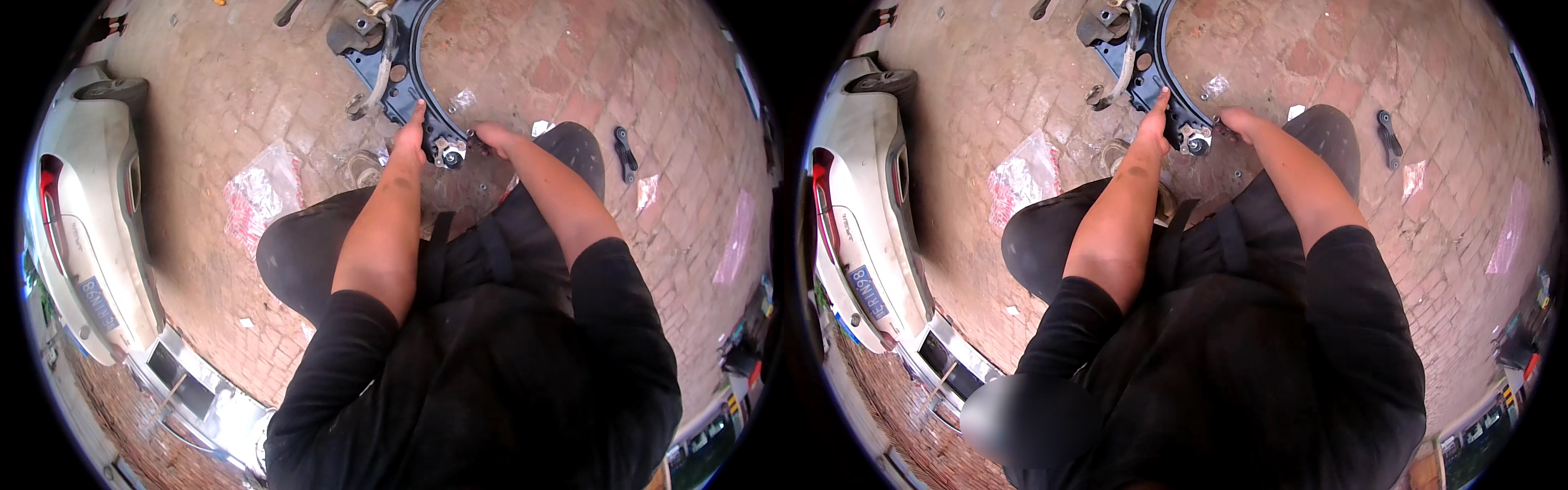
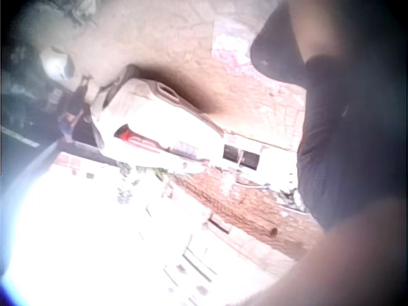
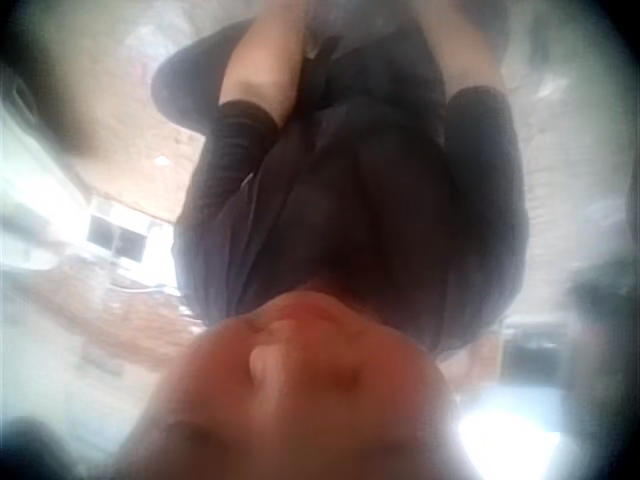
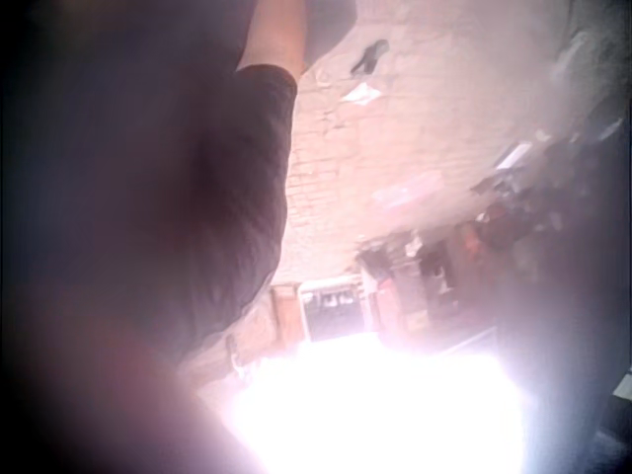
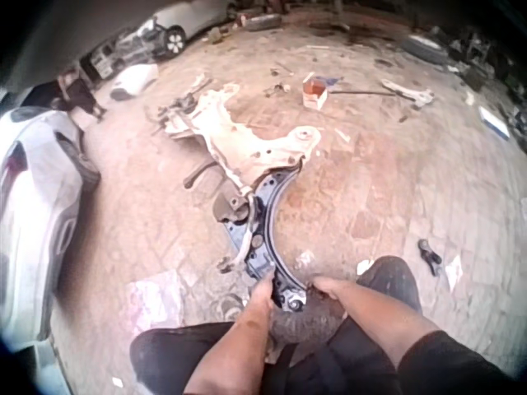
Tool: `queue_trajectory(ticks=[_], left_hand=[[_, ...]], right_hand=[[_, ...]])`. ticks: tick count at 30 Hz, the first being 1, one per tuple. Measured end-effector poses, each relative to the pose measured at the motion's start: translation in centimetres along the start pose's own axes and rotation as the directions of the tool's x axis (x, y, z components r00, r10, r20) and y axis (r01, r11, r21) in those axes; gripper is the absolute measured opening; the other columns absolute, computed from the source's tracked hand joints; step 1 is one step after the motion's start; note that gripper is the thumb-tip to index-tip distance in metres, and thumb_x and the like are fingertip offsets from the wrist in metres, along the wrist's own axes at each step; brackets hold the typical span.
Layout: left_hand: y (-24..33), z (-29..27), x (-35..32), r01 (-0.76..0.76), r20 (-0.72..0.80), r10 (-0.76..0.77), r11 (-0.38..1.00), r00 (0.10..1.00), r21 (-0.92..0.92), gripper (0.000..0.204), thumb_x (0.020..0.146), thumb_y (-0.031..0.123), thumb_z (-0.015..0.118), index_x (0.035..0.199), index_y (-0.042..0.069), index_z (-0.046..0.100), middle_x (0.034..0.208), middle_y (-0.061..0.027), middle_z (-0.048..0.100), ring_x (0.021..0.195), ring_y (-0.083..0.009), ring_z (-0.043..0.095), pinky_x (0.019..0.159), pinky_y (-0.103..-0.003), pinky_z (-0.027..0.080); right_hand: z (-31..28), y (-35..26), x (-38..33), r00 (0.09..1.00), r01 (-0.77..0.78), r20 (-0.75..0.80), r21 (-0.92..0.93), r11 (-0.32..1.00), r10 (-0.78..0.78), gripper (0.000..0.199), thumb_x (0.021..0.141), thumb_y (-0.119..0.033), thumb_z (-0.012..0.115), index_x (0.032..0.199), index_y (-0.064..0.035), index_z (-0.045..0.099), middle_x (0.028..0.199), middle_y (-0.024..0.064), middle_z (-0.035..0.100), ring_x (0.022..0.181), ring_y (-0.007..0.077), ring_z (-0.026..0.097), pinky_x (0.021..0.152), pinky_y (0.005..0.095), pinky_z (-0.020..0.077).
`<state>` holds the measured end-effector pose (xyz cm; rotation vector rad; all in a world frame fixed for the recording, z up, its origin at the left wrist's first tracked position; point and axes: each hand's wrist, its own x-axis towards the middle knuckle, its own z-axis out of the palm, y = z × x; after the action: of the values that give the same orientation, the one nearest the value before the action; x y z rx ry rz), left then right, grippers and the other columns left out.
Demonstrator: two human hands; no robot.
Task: The person assembles a car suspension component by hand, attaching a ball joint to a control arm. They then use a cordless impact wrench to tighten the bolts securing the joint. The person works on the floor in a cluttered auto repair shop.
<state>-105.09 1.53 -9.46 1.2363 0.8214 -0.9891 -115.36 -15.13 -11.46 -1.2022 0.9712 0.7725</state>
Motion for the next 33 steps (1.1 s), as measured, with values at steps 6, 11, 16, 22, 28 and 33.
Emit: queue_trajectory(ticks=[6, 11, 16, 22, 28, 33], left_hand=[[0.2, -0.3, 0.6, 0.022, 0.013, -0.023, 0.999, 1.000, 0.044, 0.074, 0.082, 0.055, 0.068, 0.133, 0.005, 0.049, 0.136, -0.0103, 0.053, 0.118, -0.0271, 0.054, 0.104, -0.045, 0.039], [0.1, 0.0, 0.2, 0.042, 0.019, -0.042, 0.999, 0.999, 0.020, 0.075, 0.082, 0.057, 0.066, 0.134, 0.006, 0.049, 0.137, -0.0104, 0.052, 0.121, -0.0270, 0.053, 0.106, -0.045, 0.037], [0.1, 0.8, -0.4, 0.065, 0.038, -0.067, 0.997, 0.997, 0.041, 0.072, 0.083, 0.056, 0.066, 0.132, 0.005, 0.049, 0.134, -0.0105, 0.055, 0.116, -0.0272, 0.056, 0.103, -0.045, 0.040], [0.5, 0.4, -1.4, 0.049, 0.130, -0.055, 0.998, 0.990, 0.044, 0.082, 0.080, 0.060, 0.067, 0.134, 0.002, 0.047, 0.132, -0.0137, 0.055, 0.113, -0.0296, 0.058, 0.101, -0.047, 0.042], [2.3, 1.2, -4.4, 0.082, 0.125, -0.103, 0.983, 0.987, 0.162, 0.071, 0.089, 0.061, 0.053, 0.133, 0.005, 0.049, 0.132, -0.0129, 0.056, 0.113, -0.0303, 0.059, 0.098, -0.048, 0.045], [4.2, 1.8, -8.4, 0.005, 0.050, -0.015, 0.981, 0.999, 0.192, 0.055, 0.090, 0.057, 0.054, 0.114, 0.007, 0.062, 0.111, -0.0097, 0.067, 0.098, -0.0277, 0.064, 0.090, -0.047, 0.049]], right_hand=[[0.2, 0.8, 1.0, 0.999, 0.009, 0.046, -0.152, 0.988, -0.002, 0.026, 0.093, -0.030, 0.048, 0.085, -0.0100, 0.062, 0.074, 0.0008, 0.055, 0.061, 0.0129, 0.050, 0.050, 0.0305, 0.0405], [0.5, 0.4, 0.5, 1.000, -0.011, 0.021, -0.200, 0.980, 0.016, 0.027, 0.092, -0.031, 0.049, 0.079, -0.0101, 0.059, 0.066, 0.0015, 0.052, 0.052, 0.0141, 0.047, 0.046, 0.0327, 0.0389], [-0.4, -0.6, -1.1, 0.995, -0.099, 0.001, 0.098, 0.990, 0.099, 0.035, 0.091, -0.042, 0.051, 0.076, -0.0110, 0.056, 0.061, 0.0027, 0.049, 0.049, 0.0148, 0.046, 0.045, 0.0330, 0.0385], [0.7, -2.6, -7.3, 0.958, 0.059, 0.288, -0.153, 0.986, -0.012, 0.054, 0.085, -0.067, 0.054, 0.073, -0.0149, 0.055, 0.056, -0.0021, 0.041, 0.049, 0.0116, 0.040, 0.047, 0.0276, 0.0333], [2.3, -1.3, -6.2, 0.949, 0.294, 0.172, -0.190, 0.937, -0.263, 0.046, 0.083, -0.053, 0.066, 0.094, -0.0086, 0.068, 0.066, 0.0014, 0.057, 0.054, 0.0117, 0.049, 0.049, 0.0286, 0.0365], [3.4, -1.6, -8.5, 0.880, 0.460, 0.125, 0.011, 0.888, -0.458, 0.055, 0.083, -0.051, 0.066, 0.102, 0.0010, 0.068, 0.084, 0.0097, 0.067, 0.070, 0.0168, 0.060, 0.061, 0.0317, 0.0472]])
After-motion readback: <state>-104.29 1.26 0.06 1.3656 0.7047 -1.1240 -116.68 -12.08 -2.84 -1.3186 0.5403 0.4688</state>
